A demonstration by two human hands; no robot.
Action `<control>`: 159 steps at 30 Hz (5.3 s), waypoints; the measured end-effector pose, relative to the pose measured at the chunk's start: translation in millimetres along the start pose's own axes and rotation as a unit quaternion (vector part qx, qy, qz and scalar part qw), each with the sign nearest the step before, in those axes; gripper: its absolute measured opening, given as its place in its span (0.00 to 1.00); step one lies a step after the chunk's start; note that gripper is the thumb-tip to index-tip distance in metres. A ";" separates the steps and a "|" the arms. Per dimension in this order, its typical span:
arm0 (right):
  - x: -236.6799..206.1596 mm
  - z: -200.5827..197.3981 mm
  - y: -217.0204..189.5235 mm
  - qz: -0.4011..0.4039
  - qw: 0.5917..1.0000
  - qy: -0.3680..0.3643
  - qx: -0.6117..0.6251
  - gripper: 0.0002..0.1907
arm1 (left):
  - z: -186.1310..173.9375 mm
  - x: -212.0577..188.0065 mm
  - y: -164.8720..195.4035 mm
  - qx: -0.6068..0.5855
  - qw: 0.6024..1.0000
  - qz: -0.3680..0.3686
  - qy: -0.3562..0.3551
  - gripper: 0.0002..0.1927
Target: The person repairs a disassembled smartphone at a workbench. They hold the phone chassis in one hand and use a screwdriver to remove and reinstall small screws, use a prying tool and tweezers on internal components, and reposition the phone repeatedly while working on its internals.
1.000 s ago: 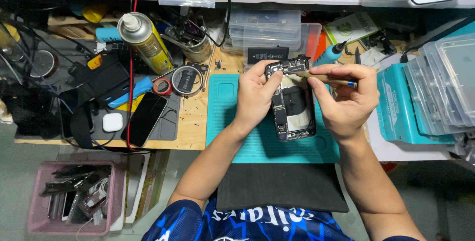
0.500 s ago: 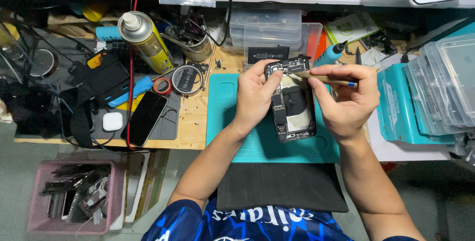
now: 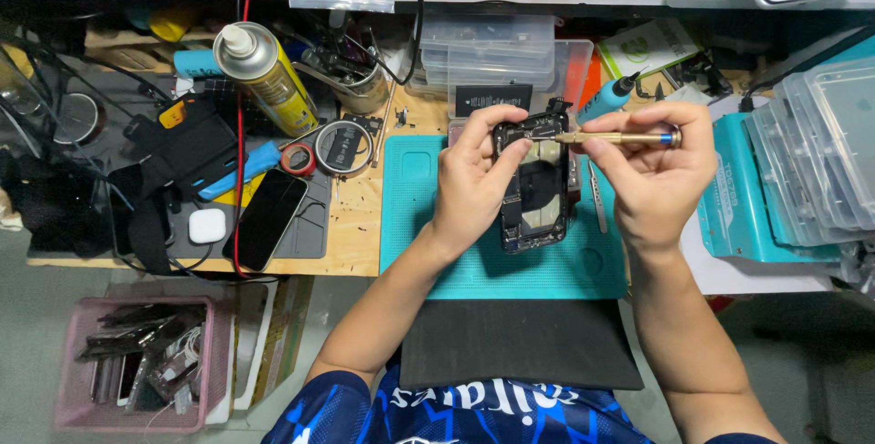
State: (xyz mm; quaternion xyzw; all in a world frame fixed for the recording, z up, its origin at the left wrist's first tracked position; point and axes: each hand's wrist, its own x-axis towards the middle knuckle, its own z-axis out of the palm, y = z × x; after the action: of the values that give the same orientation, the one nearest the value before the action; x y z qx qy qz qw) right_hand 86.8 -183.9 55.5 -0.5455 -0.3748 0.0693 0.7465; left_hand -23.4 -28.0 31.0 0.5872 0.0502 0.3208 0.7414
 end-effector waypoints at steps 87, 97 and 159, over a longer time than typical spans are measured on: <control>-2.5 27.7 -21.0 -0.241 0.922 -0.066 -0.297 0.21 | -2.0 -3.0 0.3 0.125 0.989 0.034 0.066 0.13; -1.5 27.6 -21.4 -0.245 0.919 -0.070 -0.301 0.20 | -0.4 -3.3 4.9 0.157 0.984 0.054 0.066 0.14; -10.2 -13.7 -20.7 -0.054 0.954 0.133 -0.262 0.07 | 53.9 22.1 3.7 0.348 0.906 0.240 0.007 0.16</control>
State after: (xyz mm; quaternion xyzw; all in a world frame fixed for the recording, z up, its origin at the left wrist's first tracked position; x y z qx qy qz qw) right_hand 81.9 -207.7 66.8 -0.7050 -0.3062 -0.1452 0.6230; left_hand 16.8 -61.0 57.4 0.8000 0.0210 0.4550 0.3905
